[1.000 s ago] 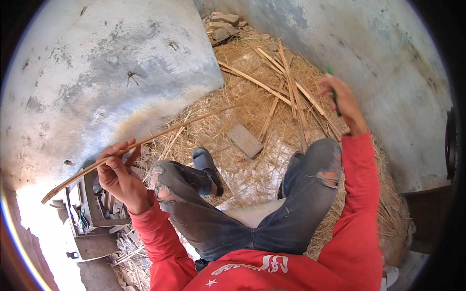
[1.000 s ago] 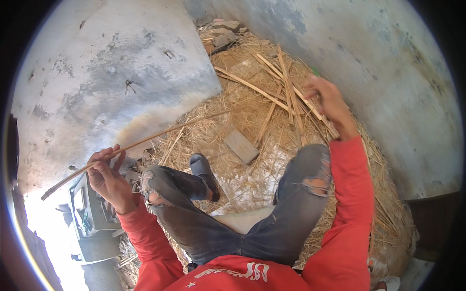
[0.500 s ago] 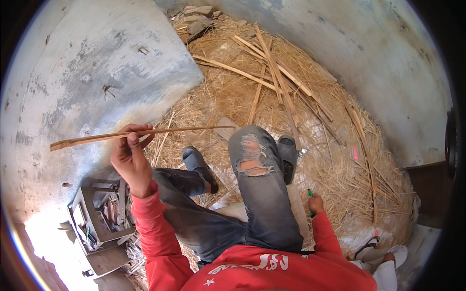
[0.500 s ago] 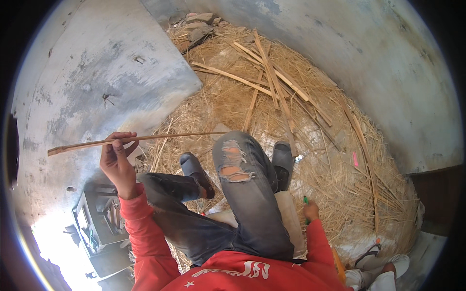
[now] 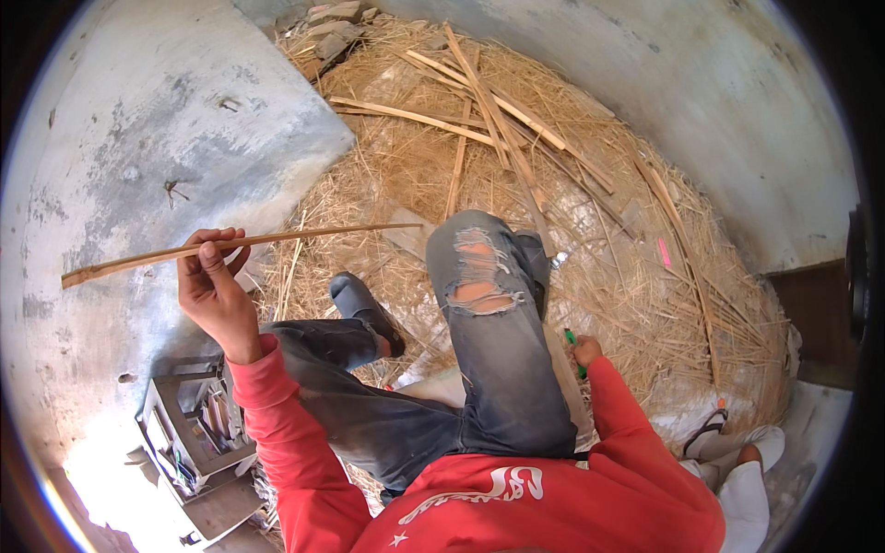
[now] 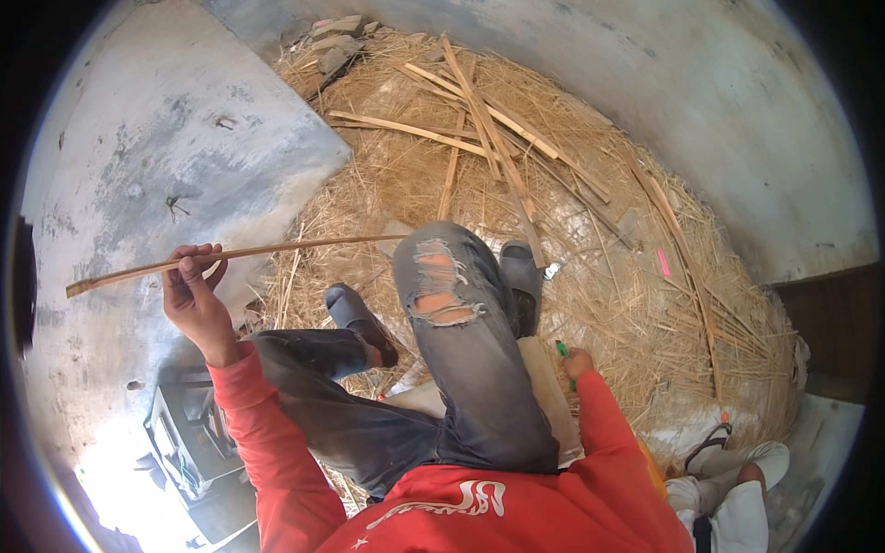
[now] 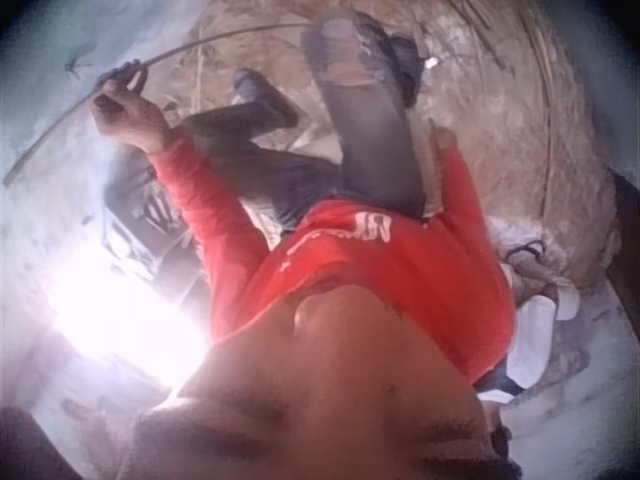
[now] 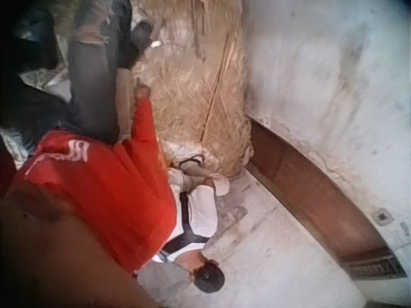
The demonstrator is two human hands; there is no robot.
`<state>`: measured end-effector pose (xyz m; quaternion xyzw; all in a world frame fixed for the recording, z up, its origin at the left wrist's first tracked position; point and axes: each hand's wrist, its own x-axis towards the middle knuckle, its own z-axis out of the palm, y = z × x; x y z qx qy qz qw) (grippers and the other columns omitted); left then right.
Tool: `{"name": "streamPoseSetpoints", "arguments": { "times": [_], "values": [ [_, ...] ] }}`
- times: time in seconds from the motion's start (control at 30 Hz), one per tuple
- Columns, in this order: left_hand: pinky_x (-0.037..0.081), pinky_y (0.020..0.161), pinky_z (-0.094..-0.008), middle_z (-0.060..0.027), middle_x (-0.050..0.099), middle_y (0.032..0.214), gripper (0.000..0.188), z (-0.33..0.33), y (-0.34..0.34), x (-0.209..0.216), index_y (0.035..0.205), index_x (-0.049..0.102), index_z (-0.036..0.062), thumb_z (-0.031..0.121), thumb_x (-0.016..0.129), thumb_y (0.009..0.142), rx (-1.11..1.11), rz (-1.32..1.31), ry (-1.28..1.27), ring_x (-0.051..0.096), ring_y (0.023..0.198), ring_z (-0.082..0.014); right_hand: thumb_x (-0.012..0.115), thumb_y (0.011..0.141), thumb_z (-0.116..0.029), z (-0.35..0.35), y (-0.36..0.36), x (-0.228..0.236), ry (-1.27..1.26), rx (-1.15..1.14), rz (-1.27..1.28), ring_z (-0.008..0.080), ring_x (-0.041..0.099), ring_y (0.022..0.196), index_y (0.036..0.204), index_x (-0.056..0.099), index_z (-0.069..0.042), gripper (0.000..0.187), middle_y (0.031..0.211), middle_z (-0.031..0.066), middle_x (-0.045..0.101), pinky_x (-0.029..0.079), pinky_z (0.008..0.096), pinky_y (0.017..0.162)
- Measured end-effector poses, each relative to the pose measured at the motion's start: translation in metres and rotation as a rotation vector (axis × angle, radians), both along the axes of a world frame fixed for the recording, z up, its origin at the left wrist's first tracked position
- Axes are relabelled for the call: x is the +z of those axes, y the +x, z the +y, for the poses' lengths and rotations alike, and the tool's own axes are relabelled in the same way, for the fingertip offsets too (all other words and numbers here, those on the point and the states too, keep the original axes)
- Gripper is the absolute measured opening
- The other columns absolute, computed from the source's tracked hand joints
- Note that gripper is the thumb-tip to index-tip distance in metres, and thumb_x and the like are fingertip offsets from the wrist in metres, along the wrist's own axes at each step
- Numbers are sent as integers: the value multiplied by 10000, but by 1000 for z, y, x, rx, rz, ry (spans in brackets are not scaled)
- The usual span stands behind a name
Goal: The person strips thin layers of wood using a small tool, holding the long wood strips by hand and pulling the tool along their length while sitting on a floor covered in straw.
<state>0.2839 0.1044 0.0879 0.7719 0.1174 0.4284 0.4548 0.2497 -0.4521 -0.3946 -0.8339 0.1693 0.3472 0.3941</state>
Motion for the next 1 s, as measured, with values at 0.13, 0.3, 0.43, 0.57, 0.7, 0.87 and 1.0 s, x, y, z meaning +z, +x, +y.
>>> {"name": "streamPoseSetpoints", "arguments": {
  "times": [0.13, 0.3, 0.43, 0.57, 0.7, 0.87, 1.0],
  "values": [
    [622, 761, -326, -137, 690, 982, 246, -4, 3, -1, 1092, 577, -35, 190, 487, 1056, 12, -8, 31, 708, 937, -216, 674, 845, -129, -10, -25, 6, -67, 55, -3, 236, 668, 643, 870, 671, 39, 171, 780, 168, 689, 519, 390, 618],
    [624, 757, -326, -130, 681, 969, 248, -12, 12, 0, 1081, 573, -36, 195, 488, 1056, -6, -3, 65, 708, 942, -220, 679, 830, -227, -14, -61, 16, -147, 9, 103, 303, 709, 746, 919, 719, 6, 252, 810, 198, 713, 540, 424, 717],
    [625, 754, -327, -128, 677, 971, 247, -20, 19, 3, 1085, 573, -36, 196, 492, 1054, -19, -6, 72, 707, 942, -219, 729, 784, -337, -16, -83, 2, -238, 79, 20, 356, 702, 805, 882, 725, -16, 335, 859, 225, 709, 529, 433, 740],
    [624, 779, -354, -143, 671, 999, 247, -23, 23, 4, 1084, 566, -35, 192, 472, 1060, -18, 0, 79, 709, 938, -245, 729, 789, -343, -21, -86, -19, -247, 106, -2, 356, 701, 798, 859, 725, -19, 331, 855, 240, 702, 526, 437, 731],
    [622, 749, -350, -144, 680, 951, 236, -15, 19, 4, 1090, 568, -47, 156, 452, 1059, 33, 22, 39, 715, 899, -232, 718, 805, -336, -15, -66, -21, -309, 186, 18, 369, 698, 799, 860, 720, -18, 323, 849, 249, 696, 520, 449, 723],
    [623, 736, -338, -129, 686, 929, 166, 4, 4, -5, 1096, 571, -26, 102, 480, 1042, -23, -39, 2, 715, 897, -217, 622, 890, -269, -10, 7, -8, -206, -61, -164, 399, 694, 839, 992, 690, 19, 313, 868, 236, 707, 518, 464, 747],
    [616, 718, -298, -107, 683, 903, 151, 14, 0, -19, 1059, 596, -11, 115, 517, 1033, 3, -151, -29, 704, 863, -172, 593, 918, -124, -15, 134, 27, -153, -27, -667, 295, 677, 892, 1238, 621, 32, 357, 977, 165, 708, 513, 410, 808]
  ]
}}
